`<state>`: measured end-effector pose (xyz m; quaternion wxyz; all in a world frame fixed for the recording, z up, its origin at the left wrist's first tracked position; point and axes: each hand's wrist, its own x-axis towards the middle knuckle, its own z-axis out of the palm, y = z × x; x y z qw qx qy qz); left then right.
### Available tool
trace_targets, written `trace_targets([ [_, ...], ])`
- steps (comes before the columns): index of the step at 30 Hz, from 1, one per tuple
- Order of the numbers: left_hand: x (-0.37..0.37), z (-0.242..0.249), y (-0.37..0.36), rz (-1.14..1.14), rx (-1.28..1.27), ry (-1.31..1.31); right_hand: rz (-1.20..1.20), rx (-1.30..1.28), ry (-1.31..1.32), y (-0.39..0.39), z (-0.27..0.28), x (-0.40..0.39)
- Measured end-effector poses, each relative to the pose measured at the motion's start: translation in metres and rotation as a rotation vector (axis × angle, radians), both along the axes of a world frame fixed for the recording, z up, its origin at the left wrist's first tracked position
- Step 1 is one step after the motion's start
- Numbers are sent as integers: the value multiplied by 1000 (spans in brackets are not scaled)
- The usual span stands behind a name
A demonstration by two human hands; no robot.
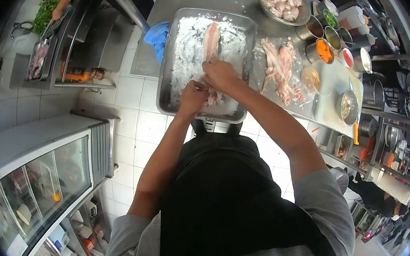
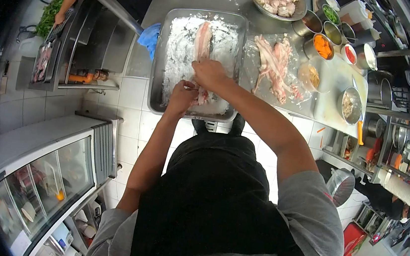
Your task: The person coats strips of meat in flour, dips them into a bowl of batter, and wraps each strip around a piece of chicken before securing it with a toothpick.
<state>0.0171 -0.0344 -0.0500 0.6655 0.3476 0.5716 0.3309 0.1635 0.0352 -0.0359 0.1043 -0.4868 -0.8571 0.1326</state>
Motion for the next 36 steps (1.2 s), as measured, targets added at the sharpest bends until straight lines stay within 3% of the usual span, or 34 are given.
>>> trace_targets([
  [4,1,-5,1,-7,30,17,-3,18,-32,8,-2,-1],
  [6,1,1,1,-41,25,27,-44,-87,197,18,3,8],
  [11,1,-23,3,-117,107,147,-63,-159,306,33,44,28],
  [15,4,-8,1,-52,7,-13,-60,-212,328,22,63,27],
  [18,4,9,-1,-33,-34,-82,122,-83,257,3,34,25],
  [21,3,13,-1,-9,-62,-119,84,-185,205,-20,9,22],
  [27,-4,5,-5,-165,12,121,-3,-150,349,-44,4,30],
  [31,-16,13,-10,-463,538,717,-112,-111,418,-68,3,34],
  [32,-18,19,-10,-512,573,676,-135,-90,469,-73,7,37],
  [36,-11,52,-18,-691,535,845,-292,31,593,-91,73,95],
])
